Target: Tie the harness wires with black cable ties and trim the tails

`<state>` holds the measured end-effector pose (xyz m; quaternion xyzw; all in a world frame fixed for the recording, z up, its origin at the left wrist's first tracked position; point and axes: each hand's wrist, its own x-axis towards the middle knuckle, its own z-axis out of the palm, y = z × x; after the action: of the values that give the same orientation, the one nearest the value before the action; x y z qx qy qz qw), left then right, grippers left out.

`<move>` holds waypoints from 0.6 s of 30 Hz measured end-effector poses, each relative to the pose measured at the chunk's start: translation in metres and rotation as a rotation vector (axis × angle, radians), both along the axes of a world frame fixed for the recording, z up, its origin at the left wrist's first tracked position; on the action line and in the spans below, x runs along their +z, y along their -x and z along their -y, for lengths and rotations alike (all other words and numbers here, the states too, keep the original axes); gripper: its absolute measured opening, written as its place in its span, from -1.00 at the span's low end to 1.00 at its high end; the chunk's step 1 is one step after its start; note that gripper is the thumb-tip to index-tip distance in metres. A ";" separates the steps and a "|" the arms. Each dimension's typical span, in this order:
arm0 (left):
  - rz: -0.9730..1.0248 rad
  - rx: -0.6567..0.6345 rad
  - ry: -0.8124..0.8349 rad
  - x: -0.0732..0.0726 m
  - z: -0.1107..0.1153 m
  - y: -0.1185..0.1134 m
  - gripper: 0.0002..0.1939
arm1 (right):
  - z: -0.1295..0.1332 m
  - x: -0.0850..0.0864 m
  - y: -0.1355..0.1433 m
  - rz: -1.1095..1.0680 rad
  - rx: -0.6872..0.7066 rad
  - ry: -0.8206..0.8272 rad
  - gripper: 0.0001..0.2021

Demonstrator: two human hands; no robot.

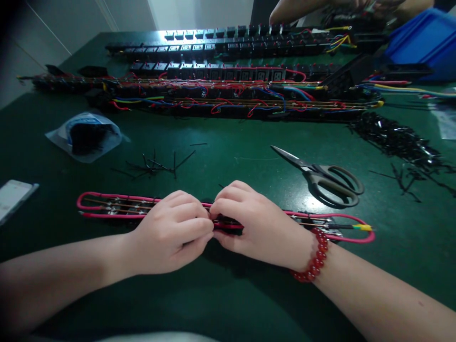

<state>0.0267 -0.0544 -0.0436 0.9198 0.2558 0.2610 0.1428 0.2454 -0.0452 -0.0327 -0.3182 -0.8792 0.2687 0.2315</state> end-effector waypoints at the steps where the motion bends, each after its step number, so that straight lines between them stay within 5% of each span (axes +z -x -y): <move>1: -0.003 -0.004 -0.005 0.000 0.000 0.000 -0.80 | 0.000 0.000 0.000 0.000 0.007 -0.010 -0.89; 18: -0.011 -0.137 -0.511 0.006 0.003 0.005 -0.86 | 0.001 -0.002 0.001 0.020 -0.010 -0.058 -0.94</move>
<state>0.0215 -0.0577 -0.0380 0.9426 0.1197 0.3018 -0.0781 0.2441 -0.0458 -0.0350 -0.3186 -0.8873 0.2385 0.2332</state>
